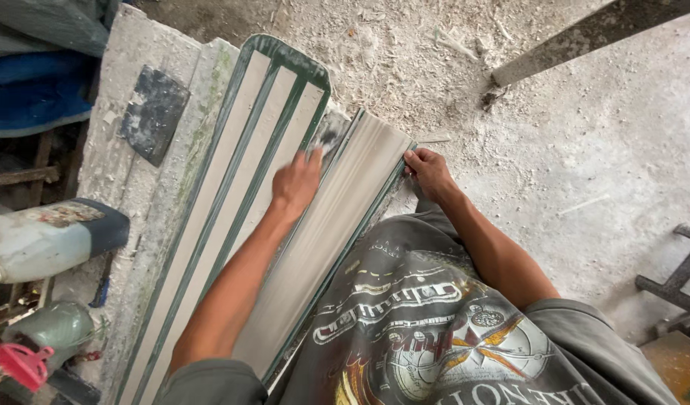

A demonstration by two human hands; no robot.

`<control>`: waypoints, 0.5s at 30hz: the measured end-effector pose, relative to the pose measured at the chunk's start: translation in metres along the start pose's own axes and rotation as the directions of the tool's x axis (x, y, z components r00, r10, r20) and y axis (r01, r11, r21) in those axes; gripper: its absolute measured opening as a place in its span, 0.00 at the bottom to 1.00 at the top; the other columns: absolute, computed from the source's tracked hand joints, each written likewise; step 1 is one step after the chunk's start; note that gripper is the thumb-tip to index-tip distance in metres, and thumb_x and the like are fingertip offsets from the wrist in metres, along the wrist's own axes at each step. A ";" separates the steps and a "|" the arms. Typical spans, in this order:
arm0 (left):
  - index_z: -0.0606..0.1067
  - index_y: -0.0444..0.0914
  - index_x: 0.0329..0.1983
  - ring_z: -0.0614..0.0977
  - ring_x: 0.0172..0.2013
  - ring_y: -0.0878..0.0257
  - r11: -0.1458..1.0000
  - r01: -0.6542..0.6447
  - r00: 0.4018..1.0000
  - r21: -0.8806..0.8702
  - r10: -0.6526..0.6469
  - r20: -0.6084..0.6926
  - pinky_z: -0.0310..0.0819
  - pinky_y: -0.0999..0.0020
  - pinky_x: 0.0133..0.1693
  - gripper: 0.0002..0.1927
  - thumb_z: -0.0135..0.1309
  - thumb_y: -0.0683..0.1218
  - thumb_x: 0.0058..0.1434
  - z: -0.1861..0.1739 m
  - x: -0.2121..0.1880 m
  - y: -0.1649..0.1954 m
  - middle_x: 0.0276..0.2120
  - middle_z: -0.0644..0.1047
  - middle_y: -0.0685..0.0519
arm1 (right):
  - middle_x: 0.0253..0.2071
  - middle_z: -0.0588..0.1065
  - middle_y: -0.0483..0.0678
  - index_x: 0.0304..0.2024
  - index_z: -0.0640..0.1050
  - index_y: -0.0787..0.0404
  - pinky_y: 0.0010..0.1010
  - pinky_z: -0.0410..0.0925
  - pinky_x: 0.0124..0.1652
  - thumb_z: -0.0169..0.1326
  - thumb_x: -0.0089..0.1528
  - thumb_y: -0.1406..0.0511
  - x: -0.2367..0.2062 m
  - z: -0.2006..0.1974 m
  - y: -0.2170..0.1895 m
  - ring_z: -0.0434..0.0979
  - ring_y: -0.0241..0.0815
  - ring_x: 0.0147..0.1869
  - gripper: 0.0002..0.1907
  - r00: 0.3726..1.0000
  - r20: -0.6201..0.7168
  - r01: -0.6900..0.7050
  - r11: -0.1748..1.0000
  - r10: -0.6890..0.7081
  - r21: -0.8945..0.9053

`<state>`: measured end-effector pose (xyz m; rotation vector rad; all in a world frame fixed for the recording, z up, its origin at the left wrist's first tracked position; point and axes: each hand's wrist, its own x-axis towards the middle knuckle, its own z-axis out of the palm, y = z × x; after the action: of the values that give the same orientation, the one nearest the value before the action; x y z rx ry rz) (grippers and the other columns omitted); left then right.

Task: The person mixes a plaster slurry in a plastic basin, stirring it by hand and with a small scraper, then carries the basin to a table of long decorative moldings. They scoop plaster with a trowel and spread it along the surface and edges of the moldings, smoothing the coating with their hand.

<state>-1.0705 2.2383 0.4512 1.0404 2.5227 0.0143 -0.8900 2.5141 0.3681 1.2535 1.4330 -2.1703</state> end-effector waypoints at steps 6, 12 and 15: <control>0.76 0.42 0.60 0.82 0.45 0.39 0.862 0.213 0.952 -0.460 -0.289 -0.099 0.77 0.50 0.46 0.20 0.45 0.55 0.73 0.009 -0.123 -0.039 0.43 0.81 0.37 | 0.25 0.72 0.39 0.34 0.77 0.58 0.20 0.61 0.29 0.55 0.69 0.60 0.000 0.001 0.005 0.65 0.28 0.27 0.11 0.997 0.029 0.076 0.996 -0.077 0.042; 0.76 0.40 0.54 0.81 0.45 0.39 0.715 0.155 0.920 -0.681 -0.356 -0.165 0.77 0.53 0.43 0.21 0.43 0.57 0.70 0.001 0.020 0.005 0.41 0.80 0.38 | 0.26 0.72 0.39 0.35 0.77 0.58 0.21 0.59 0.27 0.54 0.70 0.59 -0.002 0.000 0.004 0.63 0.28 0.25 0.12 0.996 0.006 0.093 0.995 -0.094 0.047; 0.77 0.39 0.50 0.83 0.41 0.40 0.642 0.364 0.902 -0.675 -0.424 0.083 0.78 0.51 0.44 0.21 0.40 0.58 0.74 0.007 0.048 0.014 0.37 0.81 0.37 | 0.25 0.71 0.38 0.35 0.78 0.58 0.22 0.57 0.26 0.53 0.70 0.59 -0.003 0.002 0.002 0.61 0.28 0.24 0.12 0.992 -0.029 0.121 0.992 -0.120 0.037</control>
<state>-1.0889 2.2803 0.4291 0.1776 2.4259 0.8128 -0.8884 2.5105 0.3697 1.2434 1.5219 -2.2777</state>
